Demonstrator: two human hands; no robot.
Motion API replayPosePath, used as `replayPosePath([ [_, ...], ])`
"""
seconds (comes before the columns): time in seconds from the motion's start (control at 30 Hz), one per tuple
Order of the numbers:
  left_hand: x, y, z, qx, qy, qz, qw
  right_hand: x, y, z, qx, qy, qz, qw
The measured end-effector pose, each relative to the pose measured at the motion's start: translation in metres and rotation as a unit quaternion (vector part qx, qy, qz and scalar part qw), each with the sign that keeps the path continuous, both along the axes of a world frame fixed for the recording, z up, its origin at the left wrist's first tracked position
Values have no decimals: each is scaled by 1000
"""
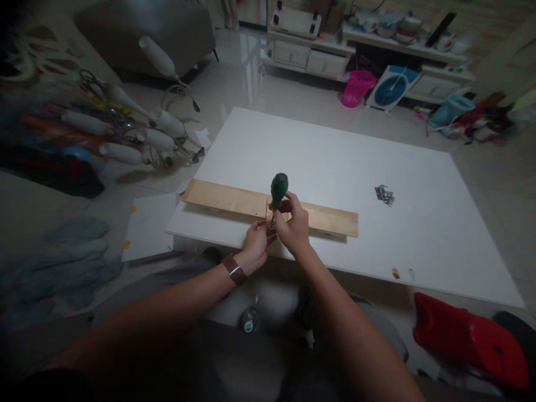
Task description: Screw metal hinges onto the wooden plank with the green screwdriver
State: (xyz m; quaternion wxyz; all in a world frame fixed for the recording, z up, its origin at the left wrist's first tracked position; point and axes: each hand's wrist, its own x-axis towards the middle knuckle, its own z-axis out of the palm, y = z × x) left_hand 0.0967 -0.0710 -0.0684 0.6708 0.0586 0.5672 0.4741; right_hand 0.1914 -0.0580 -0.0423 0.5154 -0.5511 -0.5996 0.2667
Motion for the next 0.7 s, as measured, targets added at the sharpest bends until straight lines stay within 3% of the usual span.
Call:
replayPosePath([
  [0.23,0,0,1,0,-2,-2,1000,-2,2,-1,8,-2,-11,1000],
  [0.47,-1,-1,-8,15,-9,-6,1000,0,0,0,5,-39,-54,998],
  [0.7,-1,-1,-8,28,-6,-8,1000,0,-1,-1,3,3,15,1000],
])
